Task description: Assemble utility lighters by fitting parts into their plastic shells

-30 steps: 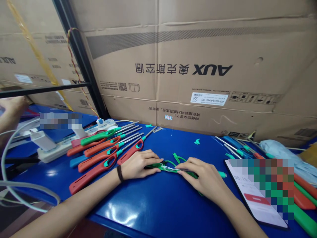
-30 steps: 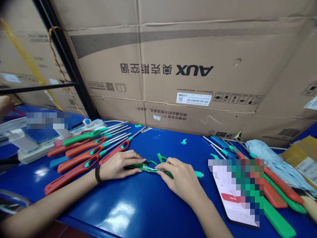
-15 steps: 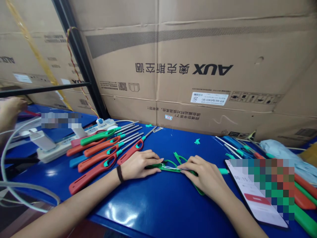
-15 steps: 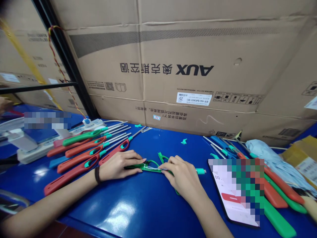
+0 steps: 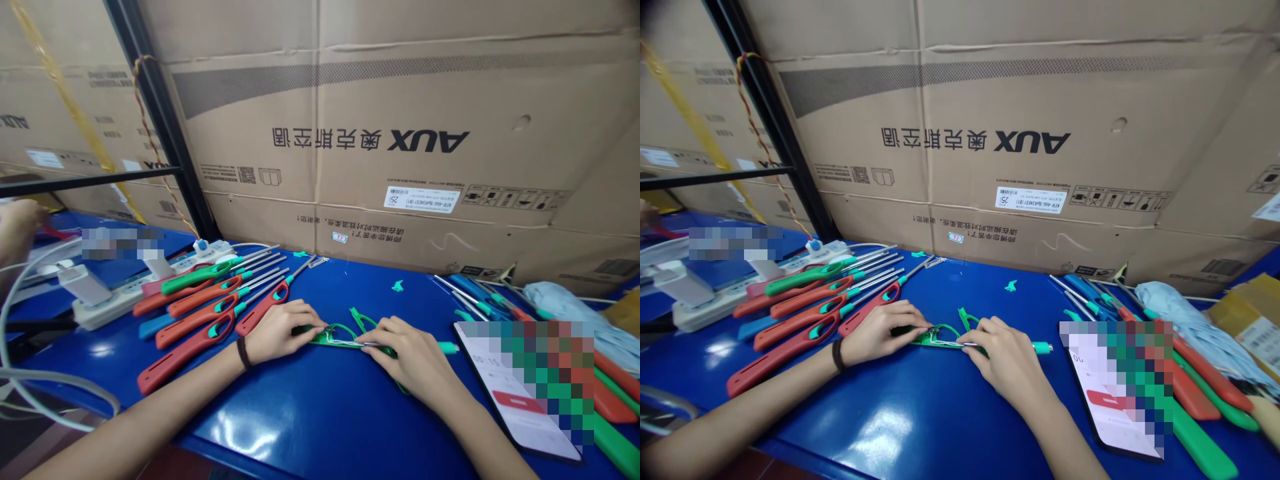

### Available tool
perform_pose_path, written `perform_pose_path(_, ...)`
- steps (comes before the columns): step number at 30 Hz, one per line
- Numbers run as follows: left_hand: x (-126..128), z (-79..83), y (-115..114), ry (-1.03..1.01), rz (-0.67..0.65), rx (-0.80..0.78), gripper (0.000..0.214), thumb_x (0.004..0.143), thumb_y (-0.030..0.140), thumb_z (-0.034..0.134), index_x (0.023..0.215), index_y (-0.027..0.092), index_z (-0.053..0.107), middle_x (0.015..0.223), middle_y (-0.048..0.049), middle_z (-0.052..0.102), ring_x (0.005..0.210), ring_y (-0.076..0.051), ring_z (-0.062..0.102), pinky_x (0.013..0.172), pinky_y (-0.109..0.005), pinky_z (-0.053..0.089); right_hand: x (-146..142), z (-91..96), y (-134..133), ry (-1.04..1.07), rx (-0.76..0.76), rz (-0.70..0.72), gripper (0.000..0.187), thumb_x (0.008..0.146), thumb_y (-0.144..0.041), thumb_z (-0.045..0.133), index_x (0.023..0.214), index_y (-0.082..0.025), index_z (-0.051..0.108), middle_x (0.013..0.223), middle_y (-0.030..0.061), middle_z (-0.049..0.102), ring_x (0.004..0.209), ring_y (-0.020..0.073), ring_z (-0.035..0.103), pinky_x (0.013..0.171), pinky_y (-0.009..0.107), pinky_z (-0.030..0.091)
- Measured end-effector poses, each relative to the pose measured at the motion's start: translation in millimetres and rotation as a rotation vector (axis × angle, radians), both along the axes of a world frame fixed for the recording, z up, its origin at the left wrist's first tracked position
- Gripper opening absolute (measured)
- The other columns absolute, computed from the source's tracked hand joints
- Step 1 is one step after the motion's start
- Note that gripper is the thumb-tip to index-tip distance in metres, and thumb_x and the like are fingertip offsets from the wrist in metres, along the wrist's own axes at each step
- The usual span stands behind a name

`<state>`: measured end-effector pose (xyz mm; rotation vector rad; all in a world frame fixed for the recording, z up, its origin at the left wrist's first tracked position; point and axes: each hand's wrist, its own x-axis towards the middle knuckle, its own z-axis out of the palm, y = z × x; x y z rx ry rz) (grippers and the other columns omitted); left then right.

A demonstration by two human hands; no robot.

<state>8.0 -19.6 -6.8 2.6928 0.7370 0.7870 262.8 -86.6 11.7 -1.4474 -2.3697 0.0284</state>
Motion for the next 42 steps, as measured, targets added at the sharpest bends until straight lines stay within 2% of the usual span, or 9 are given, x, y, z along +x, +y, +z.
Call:
perform_pose_path(4, -2, 1.4, 0, 0.062, -0.051, 0.114, 0.025, 0.095, 0.021, 0.046, 0.112, 0.020, 0.064, 0.094, -0.0054, 0.068, 0.086, -0.015, 0.062, 0.079, -0.027, 0.050, 0, 1.7, 0, -0.005, -0.004, -0.007, 0.017, 0.085, -0.022, 0.062, 0.095, -0.032, 0.071, 0.083, -0.0004, 0.067, 0.081, 0.0188, 0.062, 0.060, 0.028, 0.048)
perform_pose_path(8, -2, 1.0, 0, 0.115, -0.076, 0.165, 0.025, 0.093, 0.018, 0.046, 0.109, 0.017, 0.065, 0.096, -0.0068, 0.068, 0.085, -0.016, 0.062, 0.077, -0.027, 0.051, -1, 1.6, 0, 0.007, -0.009, -0.016, 0.016, 0.085, -0.023, 0.062, 0.095, -0.033, 0.071, 0.084, -0.0007, 0.068, 0.081, 0.0187, 0.063, 0.060, 0.027, 0.048)
perform_pose_path(12, -3, 2.7, -1, 0.116, -0.091, 0.120, 0.026, 0.092, 0.020, 0.047, 0.109, 0.018, 0.065, 0.099, -0.0066, 0.068, 0.086, -0.016, 0.062, 0.079, -0.027, 0.051, -1, 1.1, 0, 0.020, -0.009, -0.015, 0.016, 0.085, -0.023, 0.062, 0.095, -0.033, 0.070, 0.086, -0.0013, 0.068, 0.082, 0.0185, 0.062, 0.059, 0.027, 0.047)
perform_pose_path(16, -4, 9.9, -2, 0.152, -0.117, 0.059, 0.032, 0.084, 0.029, 0.058, 0.114, 0.019, 0.064, 0.107, -0.0072, 0.067, 0.092, -0.019, 0.060, 0.081, -0.030, 0.051, -1, 1.4, 0, 0.021, -0.011, -0.016, 0.017, 0.085, -0.024, 0.062, 0.096, -0.033, 0.070, 0.086, -0.0009, 0.068, 0.082, 0.0190, 0.063, 0.059, 0.028, 0.048)
perform_pose_path(20, -6, 15.1, -1, 0.175, -0.141, 0.033, 0.032, 0.085, 0.024, 0.056, 0.116, 0.020, 0.064, 0.110, -0.0065, 0.066, 0.094, -0.019, 0.060, 0.084, -0.031, 0.050, -2, 0.7, -1, 0.056, -0.005, -0.023, 0.015, 0.085, -0.027, 0.062, 0.096, -0.033, 0.070, 0.087, -0.0005, 0.068, 0.083, 0.0197, 0.063, 0.062, 0.029, 0.049)
perform_pose_path(27, -7, 9.9, 2, 0.083, -0.168, -0.038, 0.026, 0.089, 0.026, 0.059, 0.113, 0.016, 0.065, 0.107, -0.0081, 0.068, 0.095, -0.018, 0.060, 0.084, -0.029, 0.051, -3, 2.3, -1, 0.087, -0.106, -0.057, 0.014, 0.088, -0.033, 0.056, 0.094, -0.033, 0.069, 0.093, -0.0010, 0.069, 0.090, 0.0221, 0.065, 0.068, 0.032, 0.049)
perform_pose_path(33, -5, 6.9, 3, 0.010, -0.200, -0.046, 0.024, 0.086, 0.026, 0.064, 0.106, 0.014, 0.068, 0.102, -0.0087, 0.071, 0.091, -0.017, 0.062, 0.082, -0.029, 0.052, -4, 3.5, -1, 0.086, -0.150, -0.069, 0.017, 0.093, -0.030, 0.046, 0.092, -0.027, 0.063, 0.088, -0.0015, 0.065, 0.073, 0.0178, 0.064, 0.060, 0.028, 0.044)
perform_pose_path(42, 2, 5.3, -3, -0.042, -0.250, 0.007, 0.024, 0.087, 0.026, 0.062, 0.106, 0.013, 0.067, 0.101, -0.0112, 0.071, 0.091, -0.019, 0.064, 0.084, -0.031, 0.053, -7, 3.2, -3, 0.063, -0.159, 0.011, 0.010, 0.091, -0.028, 0.052, 0.091, -0.028, 0.062, 0.090, -0.0021, 0.062, 0.074, 0.0160, 0.062, 0.062, 0.027, 0.043)
